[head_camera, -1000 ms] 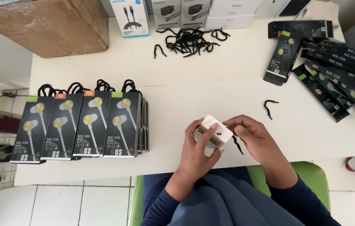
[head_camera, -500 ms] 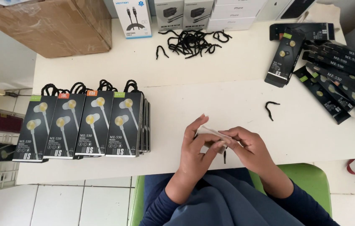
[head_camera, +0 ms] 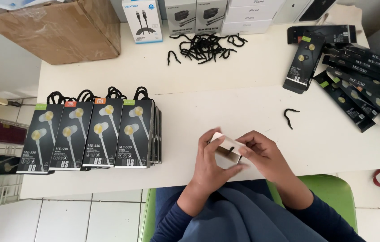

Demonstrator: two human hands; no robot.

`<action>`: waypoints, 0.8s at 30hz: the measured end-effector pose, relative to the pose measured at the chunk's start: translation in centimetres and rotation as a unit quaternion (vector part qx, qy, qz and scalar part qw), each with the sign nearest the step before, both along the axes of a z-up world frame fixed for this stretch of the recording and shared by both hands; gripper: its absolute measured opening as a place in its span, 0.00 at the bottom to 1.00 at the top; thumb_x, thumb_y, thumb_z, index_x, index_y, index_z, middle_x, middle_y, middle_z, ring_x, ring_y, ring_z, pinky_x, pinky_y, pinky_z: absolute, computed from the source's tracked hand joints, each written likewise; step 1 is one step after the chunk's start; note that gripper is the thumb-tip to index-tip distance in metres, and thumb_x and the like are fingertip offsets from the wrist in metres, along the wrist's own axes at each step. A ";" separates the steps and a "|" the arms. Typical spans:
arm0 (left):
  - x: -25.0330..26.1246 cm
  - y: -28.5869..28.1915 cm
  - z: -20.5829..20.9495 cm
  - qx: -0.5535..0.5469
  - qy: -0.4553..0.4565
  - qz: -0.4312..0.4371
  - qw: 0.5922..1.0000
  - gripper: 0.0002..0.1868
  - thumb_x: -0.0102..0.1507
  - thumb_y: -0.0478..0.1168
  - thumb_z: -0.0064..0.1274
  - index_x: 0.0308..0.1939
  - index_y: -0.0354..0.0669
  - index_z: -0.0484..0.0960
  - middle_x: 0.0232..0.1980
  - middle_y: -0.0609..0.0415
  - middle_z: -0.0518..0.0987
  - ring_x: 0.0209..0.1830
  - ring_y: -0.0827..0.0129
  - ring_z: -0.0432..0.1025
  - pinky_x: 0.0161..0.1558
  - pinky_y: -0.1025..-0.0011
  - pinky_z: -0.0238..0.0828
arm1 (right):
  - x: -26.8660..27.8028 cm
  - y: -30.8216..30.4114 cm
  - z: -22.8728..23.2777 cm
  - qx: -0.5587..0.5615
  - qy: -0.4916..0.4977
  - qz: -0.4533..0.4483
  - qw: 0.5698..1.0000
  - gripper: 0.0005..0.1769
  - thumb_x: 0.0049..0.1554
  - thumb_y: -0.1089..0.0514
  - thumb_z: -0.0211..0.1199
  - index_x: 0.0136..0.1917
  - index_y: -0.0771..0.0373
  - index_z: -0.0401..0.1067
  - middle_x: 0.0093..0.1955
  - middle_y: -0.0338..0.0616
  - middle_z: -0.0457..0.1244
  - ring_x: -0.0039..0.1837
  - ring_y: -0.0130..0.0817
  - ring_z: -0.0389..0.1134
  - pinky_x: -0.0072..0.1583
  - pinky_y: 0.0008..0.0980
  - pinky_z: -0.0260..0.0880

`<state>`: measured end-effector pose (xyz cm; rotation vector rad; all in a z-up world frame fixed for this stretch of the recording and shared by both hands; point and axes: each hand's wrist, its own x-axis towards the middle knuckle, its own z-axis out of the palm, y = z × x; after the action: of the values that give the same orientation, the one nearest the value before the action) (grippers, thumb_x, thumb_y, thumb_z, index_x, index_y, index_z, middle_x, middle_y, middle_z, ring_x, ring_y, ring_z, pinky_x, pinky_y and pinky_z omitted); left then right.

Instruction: Attaching plastic hangers to earphone boxes and stacking them on a table for retail display.

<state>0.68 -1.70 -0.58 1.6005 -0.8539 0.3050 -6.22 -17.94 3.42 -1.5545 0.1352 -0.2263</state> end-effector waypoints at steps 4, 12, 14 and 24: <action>-0.2 0.5 -0.5 0.019 0.045 0.022 0.999 0.44 0.48 0.42 0.76 0.63 0.44 0.67 0.58 0.43 0.72 0.54 0.51 0.76 0.53 0.52 0.77 | -0.2 -1.8 -1.6 0.026 0.012 0.048 0.998 0.19 0.50 0.66 0.74 0.53 0.74 0.75 0.35 0.45 0.62 0.40 0.26 0.63 0.45 0.29 0.66; -0.6 0.9 -0.3 -0.028 0.054 0.009 0.998 0.28 0.46 0.35 0.72 0.49 0.50 0.80 0.48 0.55 0.74 0.41 0.63 0.77 0.43 0.65 0.80 | 0.5 -3.7 0.4 -0.152 -0.051 -0.004 0.987 0.06 0.50 0.71 0.71 0.44 0.71 0.80 0.36 0.54 0.70 0.40 0.36 0.71 0.48 0.36 0.70; -0.6 0.8 0.2 -0.037 0.046 0.005 0.998 0.28 0.45 0.34 0.72 0.48 0.51 0.81 0.46 0.54 0.74 0.40 0.62 0.76 0.42 0.65 0.79 | 0.8 -3.9 0.0 -0.217 -0.064 -0.031 0.974 0.07 0.51 0.69 0.71 0.45 0.68 0.80 0.38 0.50 0.71 0.43 0.38 0.73 0.50 0.35 0.71; -0.4 0.6 1.6 -0.025 0.024 0.011 0.999 0.34 0.46 0.34 0.68 0.56 0.44 0.74 0.47 0.48 0.70 0.39 0.56 0.72 0.40 0.58 0.77 | 1.6 -2.6 -1.3 -0.169 -0.050 -0.081 0.981 0.07 0.56 0.71 0.67 0.49 0.68 0.79 0.43 0.49 0.68 0.43 0.34 0.73 0.48 0.34 0.76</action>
<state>0.26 -1.12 1.01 1.5662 -0.7870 0.3001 -4.66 -20.51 2.08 -1.8675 0.1503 -0.4756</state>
